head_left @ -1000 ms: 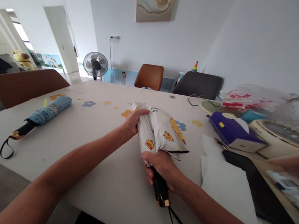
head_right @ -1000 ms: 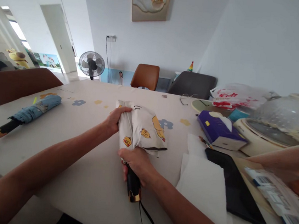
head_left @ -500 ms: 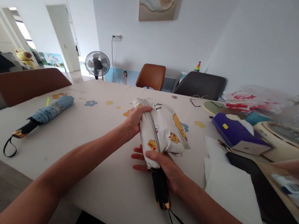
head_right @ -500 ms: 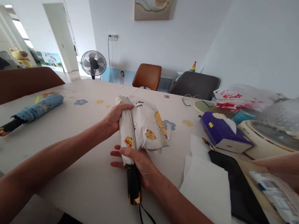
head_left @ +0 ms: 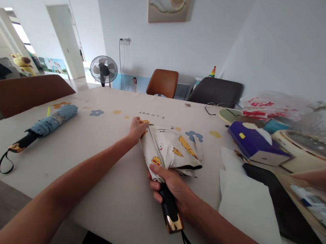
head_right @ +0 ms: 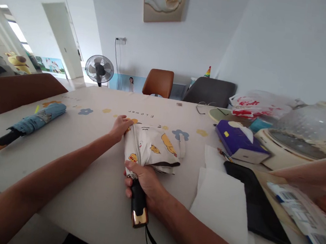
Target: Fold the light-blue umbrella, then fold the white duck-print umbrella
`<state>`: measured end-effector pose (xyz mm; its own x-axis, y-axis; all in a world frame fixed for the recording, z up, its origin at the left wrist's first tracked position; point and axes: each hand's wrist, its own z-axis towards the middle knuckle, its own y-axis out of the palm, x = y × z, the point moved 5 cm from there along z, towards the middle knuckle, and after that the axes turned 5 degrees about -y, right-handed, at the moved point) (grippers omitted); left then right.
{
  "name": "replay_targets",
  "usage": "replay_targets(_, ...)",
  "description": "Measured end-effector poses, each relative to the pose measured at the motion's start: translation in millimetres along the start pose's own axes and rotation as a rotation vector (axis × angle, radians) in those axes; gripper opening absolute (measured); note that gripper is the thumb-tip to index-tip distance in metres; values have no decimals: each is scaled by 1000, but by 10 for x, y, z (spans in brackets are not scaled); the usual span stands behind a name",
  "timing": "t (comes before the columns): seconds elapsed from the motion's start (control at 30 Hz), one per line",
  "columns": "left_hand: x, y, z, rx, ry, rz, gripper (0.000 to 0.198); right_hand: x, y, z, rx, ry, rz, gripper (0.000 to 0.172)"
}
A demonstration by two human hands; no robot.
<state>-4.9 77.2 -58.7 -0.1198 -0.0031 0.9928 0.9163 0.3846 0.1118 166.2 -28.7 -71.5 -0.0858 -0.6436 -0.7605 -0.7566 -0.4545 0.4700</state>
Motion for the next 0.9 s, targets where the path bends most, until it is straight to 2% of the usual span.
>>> replay_targets(0.1,173,19,-80,125,134,122,38,-16,16,-13,1,11,-5,16)
replay_targets(0.17,274,198,-151,74,200,203,28,-20,17,-12,6,26,-18,18)
replay_targets(0.23,362,463,-217,-53,290,343,21,-20,17,-8,2,39,-25,18)
replay_targets(0.33,428,905,-302,-333,414,622,25,-29,18,-2,-20,20,-19,16)
replay_targets(0.47,395,1350,-412,-701,419,871,33,-10,-10,7,-30,20,-20,17)
replay_targets(0.57,364,1526,-486,-821,441,1075,35,5,-33,26,-63,-11,1,19)
replay_targets(0.63,345,1588,-527,-869,507,1258,33,20,-52,39,-77,-17,16,20)
replay_targets(0.73,388,1613,-558,-861,668,1439,26,35,-73,48,-77,-4,19,22)
replay_targets(0.8,513,1589,-565,-756,776,1404,23,34,-73,47,-75,4,19,22)
replay_targets(0.9,778,1467,-613,-551,874,1236,23,25,-63,46,-71,1,23,21)
